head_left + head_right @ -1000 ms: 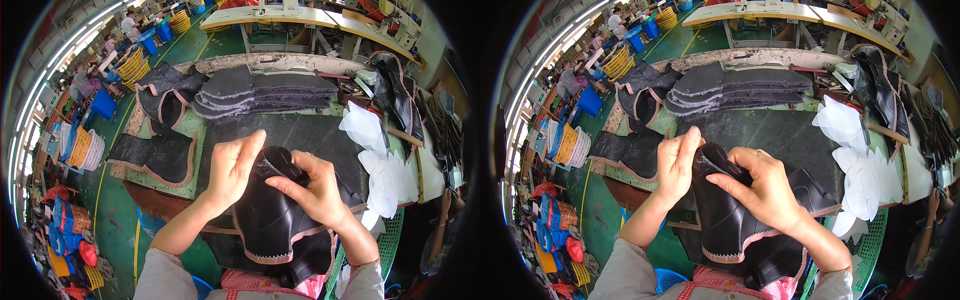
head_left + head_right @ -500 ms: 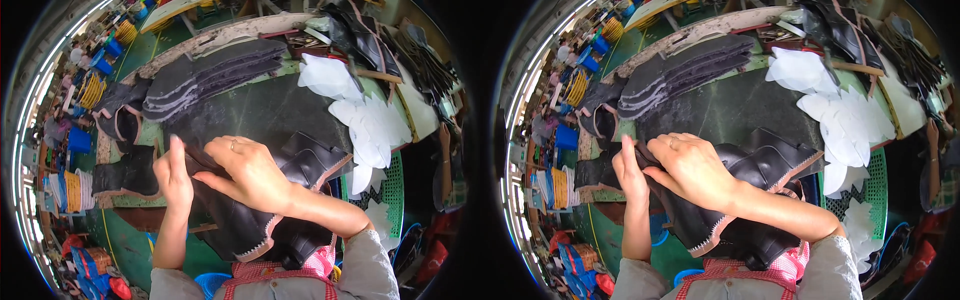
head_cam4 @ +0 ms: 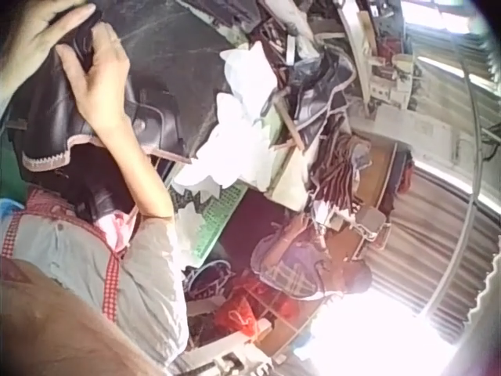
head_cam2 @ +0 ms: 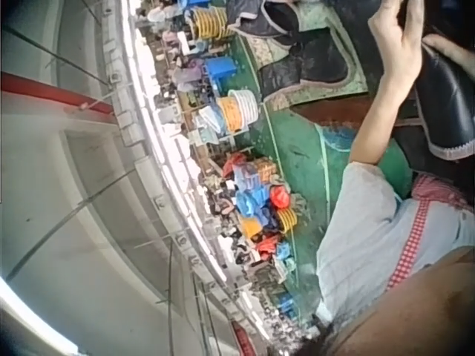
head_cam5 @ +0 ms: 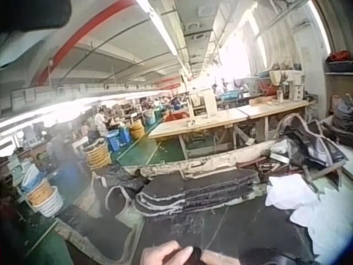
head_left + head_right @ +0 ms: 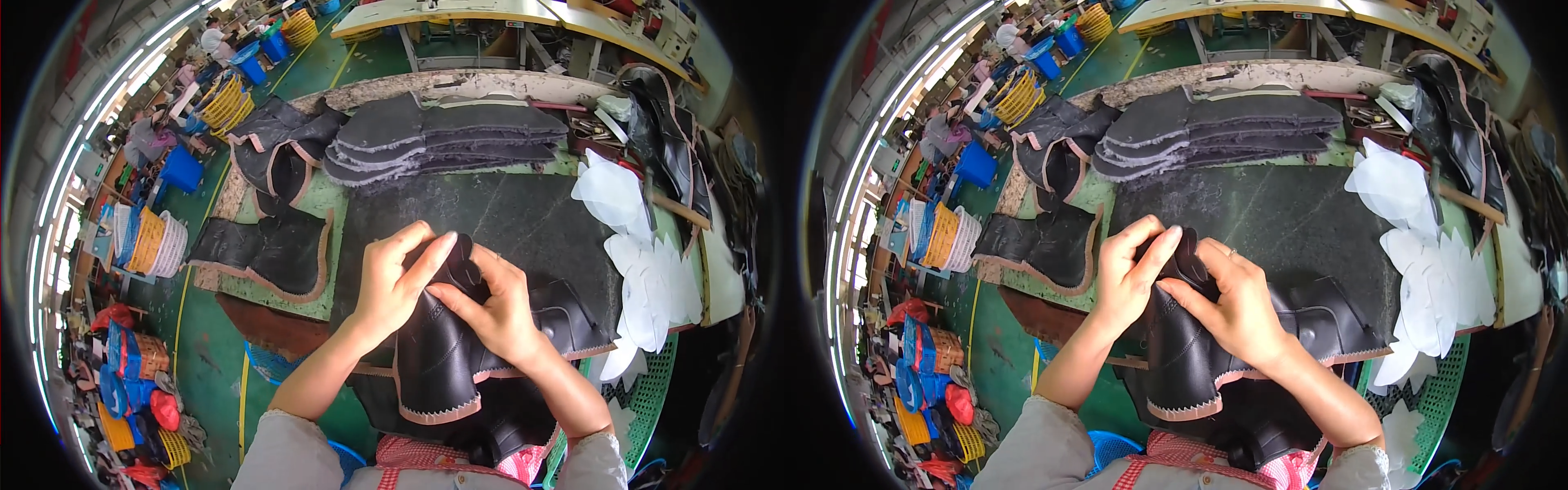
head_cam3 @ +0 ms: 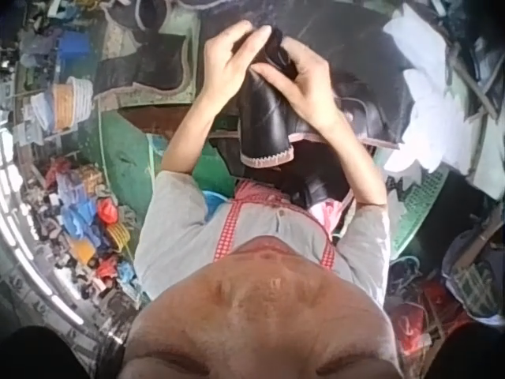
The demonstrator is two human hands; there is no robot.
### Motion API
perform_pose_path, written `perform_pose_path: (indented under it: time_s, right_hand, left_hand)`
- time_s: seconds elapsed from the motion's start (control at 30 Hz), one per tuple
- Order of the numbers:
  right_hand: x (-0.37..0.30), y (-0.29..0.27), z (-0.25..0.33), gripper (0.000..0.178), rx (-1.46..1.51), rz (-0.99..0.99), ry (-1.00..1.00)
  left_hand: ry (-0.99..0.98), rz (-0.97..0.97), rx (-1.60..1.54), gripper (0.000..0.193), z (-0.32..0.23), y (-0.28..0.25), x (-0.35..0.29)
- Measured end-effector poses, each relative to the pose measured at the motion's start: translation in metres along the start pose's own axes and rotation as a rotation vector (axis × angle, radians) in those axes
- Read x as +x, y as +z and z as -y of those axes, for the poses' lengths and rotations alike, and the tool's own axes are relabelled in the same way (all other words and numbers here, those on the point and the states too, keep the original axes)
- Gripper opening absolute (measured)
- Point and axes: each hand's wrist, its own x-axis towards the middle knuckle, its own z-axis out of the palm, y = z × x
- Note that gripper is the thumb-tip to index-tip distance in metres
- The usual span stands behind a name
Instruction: Assembling shoe uppers by fitting inner linings and reinforcements into leather pieces.
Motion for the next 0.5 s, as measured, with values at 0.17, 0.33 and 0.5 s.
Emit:
perform_pose_path:
  time_s: [0.17,0.33,0.5]
  right_hand:
    - [0.000,0.000,0.000,0.027,0.091,0.021,0.092]
    - [0.008,-0.008,0.002,0.024,0.344,0.060,0.262]
    - [0.007,-0.017,0.000,0.028,0.077,0.153,0.095]
  left_hand:
    - [-0.144,-0.020,-0.215,0.044,0.005,-0.002,0.017]
    - [0.048,0.180,-0.062,0.035,-0.001,-0.014,0.018]
    - [-0.075,0.220,-0.088,0.052,0.047,-0.013,0.089]
